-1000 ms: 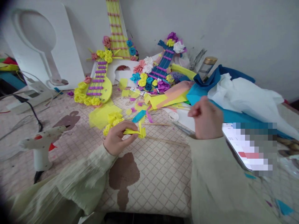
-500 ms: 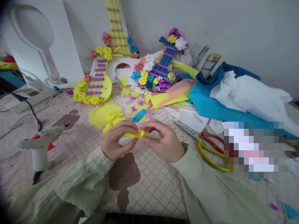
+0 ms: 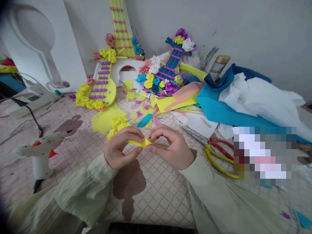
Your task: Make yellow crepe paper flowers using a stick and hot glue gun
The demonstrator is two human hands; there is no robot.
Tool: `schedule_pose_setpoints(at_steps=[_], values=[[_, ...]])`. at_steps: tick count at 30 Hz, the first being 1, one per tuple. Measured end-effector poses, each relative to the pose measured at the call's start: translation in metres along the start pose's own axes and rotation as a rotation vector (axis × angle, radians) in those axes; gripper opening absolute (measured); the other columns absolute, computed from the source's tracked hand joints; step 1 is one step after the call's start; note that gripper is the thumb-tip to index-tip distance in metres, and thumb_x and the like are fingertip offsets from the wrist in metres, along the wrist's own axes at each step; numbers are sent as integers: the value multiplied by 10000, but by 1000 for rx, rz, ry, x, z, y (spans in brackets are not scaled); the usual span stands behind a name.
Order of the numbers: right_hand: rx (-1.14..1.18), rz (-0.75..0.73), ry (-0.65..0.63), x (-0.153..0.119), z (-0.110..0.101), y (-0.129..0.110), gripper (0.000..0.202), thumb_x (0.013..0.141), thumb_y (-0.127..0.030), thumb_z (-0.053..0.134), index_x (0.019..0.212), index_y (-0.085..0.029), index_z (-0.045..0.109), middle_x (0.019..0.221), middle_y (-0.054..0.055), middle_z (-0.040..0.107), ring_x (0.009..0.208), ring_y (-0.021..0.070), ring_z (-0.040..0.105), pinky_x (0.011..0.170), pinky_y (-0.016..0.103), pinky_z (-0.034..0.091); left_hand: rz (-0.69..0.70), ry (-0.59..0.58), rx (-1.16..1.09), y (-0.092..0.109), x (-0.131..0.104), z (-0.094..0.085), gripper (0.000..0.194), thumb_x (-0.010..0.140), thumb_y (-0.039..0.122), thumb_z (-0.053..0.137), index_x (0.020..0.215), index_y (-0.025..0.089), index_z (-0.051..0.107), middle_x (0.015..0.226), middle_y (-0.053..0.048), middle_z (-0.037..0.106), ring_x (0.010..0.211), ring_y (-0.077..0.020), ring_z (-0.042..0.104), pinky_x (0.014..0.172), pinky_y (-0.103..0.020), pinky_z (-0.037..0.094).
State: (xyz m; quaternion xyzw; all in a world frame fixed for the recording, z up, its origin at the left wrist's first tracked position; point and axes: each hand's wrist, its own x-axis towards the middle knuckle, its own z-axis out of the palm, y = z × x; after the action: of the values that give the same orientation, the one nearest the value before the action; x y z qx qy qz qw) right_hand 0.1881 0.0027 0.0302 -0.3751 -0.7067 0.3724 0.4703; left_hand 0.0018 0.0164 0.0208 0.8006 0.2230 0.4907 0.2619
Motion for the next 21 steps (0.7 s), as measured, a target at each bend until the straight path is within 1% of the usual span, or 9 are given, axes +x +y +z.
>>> schedule_pose_setpoints(at_steps=[4, 7, 12, 14, 18, 21], values=[[1, 51, -172, 0, -4, -4, 142, 710, -294, 651, 772, -214, 551, 763, 15, 563, 740, 158, 535, 700, 330, 443, -39, -71, -135, 1, 0, 0, 140, 704, 124, 604, 836, 170, 591, 853, -70, 612, 822, -172, 598, 745, -332, 509], [-17, 86, -237, 1, -3, -9, 135, 764, -334, 582, 732, -206, 553, 715, 7, 532, 690, 144, 505, 654, 305, 425, -98, -76, -197, 1, -1, 1, 114, 720, 153, 605, 831, 174, 593, 850, -77, 616, 830, -183, 595, 735, -338, 509], [30, 212, -235, 3, -1, -12, 206, 788, -384, 541, 719, -190, 536, 653, -13, 471, 625, 118, 461, 572, 249, 395, -181, -31, -277, -1, 0, 2, 63, 722, 162, 615, 778, 165, 586, 816, -74, 610, 796, -171, 586, 734, -337, 505], [43, 231, -234, 3, 0, -10, 204, 798, -379, 529, 725, -188, 538, 650, -14, 471, 619, 114, 457, 563, 242, 391, -230, -40, -293, -1, 0, 3, 51, 723, 184, 616, 746, 161, 577, 799, -74, 608, 779, -169, 579, 727, -339, 501], [49, 203, -225, 1, 3, -6, 162, 798, -341, 539, 742, -189, 547, 676, -5, 516, 640, 120, 493, 591, 253, 414, -424, -99, -409, -3, 0, 5, 160, 732, 250, 616, 643, 148, 531, 750, -60, 584, 699, -140, 565, 636, -290, 502], [34, 191, -191, 0, 5, -5, 134, 787, -316, 556, 752, -187, 553, 687, -2, 524, 651, 122, 504, 600, 255, 432, -574, -102, -501, -4, -1, 8, 198, 705, 285, 647, 670, 148, 509, 715, -28, 566, 587, -102, 548, 522, -236, 485]])
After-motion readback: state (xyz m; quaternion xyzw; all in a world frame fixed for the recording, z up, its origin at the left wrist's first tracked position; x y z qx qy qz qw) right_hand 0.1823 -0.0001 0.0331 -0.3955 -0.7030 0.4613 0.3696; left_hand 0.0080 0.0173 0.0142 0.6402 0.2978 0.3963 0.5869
